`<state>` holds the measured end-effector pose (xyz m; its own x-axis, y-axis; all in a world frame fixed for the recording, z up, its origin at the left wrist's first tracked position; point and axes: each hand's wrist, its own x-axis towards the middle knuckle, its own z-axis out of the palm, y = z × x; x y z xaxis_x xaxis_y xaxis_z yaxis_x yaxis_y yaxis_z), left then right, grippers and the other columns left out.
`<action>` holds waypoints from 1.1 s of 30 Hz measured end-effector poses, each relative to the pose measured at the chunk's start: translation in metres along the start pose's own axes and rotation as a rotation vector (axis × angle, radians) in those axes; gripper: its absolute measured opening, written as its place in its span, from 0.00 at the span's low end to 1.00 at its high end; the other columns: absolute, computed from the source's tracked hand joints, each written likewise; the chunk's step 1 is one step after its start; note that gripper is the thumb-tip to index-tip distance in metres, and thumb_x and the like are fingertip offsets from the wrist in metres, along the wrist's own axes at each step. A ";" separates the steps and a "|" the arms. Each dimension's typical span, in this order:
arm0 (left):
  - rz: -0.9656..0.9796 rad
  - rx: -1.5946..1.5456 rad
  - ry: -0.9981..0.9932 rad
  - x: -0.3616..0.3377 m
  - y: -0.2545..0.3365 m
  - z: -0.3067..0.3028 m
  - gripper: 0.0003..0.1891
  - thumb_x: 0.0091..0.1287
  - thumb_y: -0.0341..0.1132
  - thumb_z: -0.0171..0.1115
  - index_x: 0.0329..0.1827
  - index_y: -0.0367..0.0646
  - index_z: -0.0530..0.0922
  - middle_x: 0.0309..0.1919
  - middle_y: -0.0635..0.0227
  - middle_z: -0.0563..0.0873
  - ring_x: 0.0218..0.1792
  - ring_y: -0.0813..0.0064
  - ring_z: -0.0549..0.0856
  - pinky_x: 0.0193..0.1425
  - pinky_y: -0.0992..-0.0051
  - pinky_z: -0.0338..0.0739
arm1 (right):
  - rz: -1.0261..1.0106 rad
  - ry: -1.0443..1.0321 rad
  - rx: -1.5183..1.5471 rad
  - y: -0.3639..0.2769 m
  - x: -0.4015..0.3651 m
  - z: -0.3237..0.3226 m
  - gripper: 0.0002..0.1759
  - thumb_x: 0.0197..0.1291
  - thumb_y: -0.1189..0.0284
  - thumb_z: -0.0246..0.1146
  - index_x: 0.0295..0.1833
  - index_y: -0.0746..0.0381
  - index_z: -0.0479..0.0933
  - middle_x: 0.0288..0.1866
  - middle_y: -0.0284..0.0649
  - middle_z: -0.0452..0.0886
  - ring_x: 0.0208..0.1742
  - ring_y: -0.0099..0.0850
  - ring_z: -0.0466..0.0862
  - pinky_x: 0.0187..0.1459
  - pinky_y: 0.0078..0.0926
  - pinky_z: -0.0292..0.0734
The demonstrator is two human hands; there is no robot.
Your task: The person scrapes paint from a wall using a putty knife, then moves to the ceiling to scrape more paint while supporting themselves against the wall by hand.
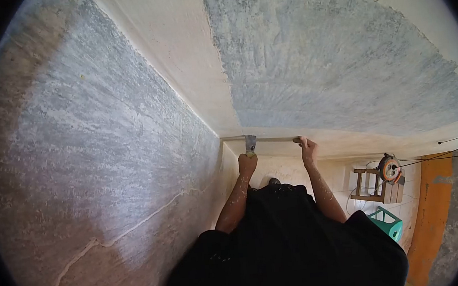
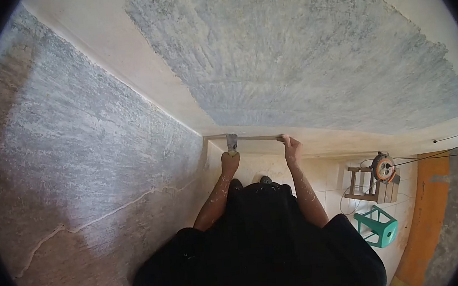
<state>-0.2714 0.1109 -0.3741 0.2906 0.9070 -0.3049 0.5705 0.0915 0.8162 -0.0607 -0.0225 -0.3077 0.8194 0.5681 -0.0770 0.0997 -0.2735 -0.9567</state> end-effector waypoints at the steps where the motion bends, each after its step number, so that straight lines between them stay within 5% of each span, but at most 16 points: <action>1: 0.020 0.003 0.010 0.000 0.005 0.001 0.19 0.54 0.40 0.66 0.28 0.26 0.78 0.25 0.40 0.83 0.32 0.46 0.86 0.34 0.56 0.77 | -0.003 0.004 -0.016 0.000 0.001 0.000 0.21 0.68 0.58 0.56 0.42 0.65 0.86 0.35 0.41 0.88 0.40 0.27 0.84 0.47 0.28 0.78; 14: -0.110 -0.042 -0.047 0.016 -0.020 0.006 0.19 0.54 0.40 0.66 0.27 0.25 0.78 0.25 0.43 0.83 0.32 0.47 0.86 0.34 0.56 0.77 | -0.007 -0.003 0.006 0.010 0.010 0.003 0.25 0.70 0.56 0.54 0.43 0.68 0.84 0.37 0.42 0.88 0.43 0.30 0.86 0.50 0.32 0.79; 20: 0.046 -0.111 -0.044 0.004 0.072 -0.017 0.18 0.54 0.38 0.65 0.28 0.24 0.79 0.24 0.43 0.84 0.31 0.48 0.87 0.34 0.56 0.77 | 0.023 0.017 0.019 0.003 0.000 0.001 0.20 0.67 0.61 0.59 0.40 0.68 0.86 0.35 0.42 0.88 0.41 0.27 0.85 0.50 0.28 0.78; 23: 0.133 0.084 -0.113 0.010 0.009 -0.004 0.17 0.55 0.37 0.65 0.28 0.24 0.79 0.24 0.43 0.84 0.30 0.50 0.87 0.34 0.57 0.77 | -0.046 0.005 0.007 -0.002 0.011 0.000 0.22 0.68 0.58 0.57 0.41 0.67 0.85 0.35 0.41 0.88 0.40 0.27 0.85 0.48 0.29 0.78; 27: -0.087 -0.074 -0.050 0.021 -0.018 -0.004 0.18 0.54 0.39 0.65 0.28 0.24 0.79 0.25 0.43 0.84 0.30 0.50 0.87 0.34 0.57 0.77 | -0.030 0.022 0.077 0.007 0.009 0.005 0.23 0.69 0.56 0.57 0.40 0.67 0.85 0.35 0.40 0.88 0.39 0.26 0.85 0.47 0.29 0.79; 28: -0.266 -0.171 -0.103 0.003 0.022 -0.017 0.19 0.54 0.39 0.64 0.29 0.24 0.79 0.26 0.41 0.84 0.32 0.48 0.87 0.36 0.58 0.78 | -0.033 0.024 0.059 0.008 0.011 0.004 0.23 0.69 0.56 0.57 0.40 0.67 0.85 0.35 0.41 0.88 0.39 0.26 0.85 0.47 0.29 0.78; 31: -0.144 -0.075 -0.067 0.015 -0.015 -0.010 0.19 0.55 0.39 0.64 0.32 0.24 0.79 0.27 0.41 0.84 0.33 0.48 0.87 0.36 0.58 0.79 | -0.018 0.012 0.041 0.007 0.009 0.003 0.22 0.68 0.58 0.58 0.41 0.67 0.85 0.35 0.42 0.88 0.40 0.27 0.85 0.49 0.28 0.78; 33: -0.074 0.009 0.002 0.018 -0.031 -0.008 0.16 0.57 0.37 0.63 0.33 0.27 0.77 0.20 0.54 0.82 0.22 0.61 0.83 0.24 0.64 0.76 | 0.014 0.006 0.088 0.007 0.010 0.004 0.19 0.67 0.61 0.60 0.42 0.68 0.85 0.35 0.43 0.88 0.42 0.28 0.86 0.53 0.29 0.78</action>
<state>-0.2898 0.1272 -0.4005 0.2455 0.8989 -0.3629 0.5971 0.1547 0.7871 -0.0543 -0.0160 -0.3163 0.8237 0.5600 -0.0893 0.0382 -0.2118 -0.9766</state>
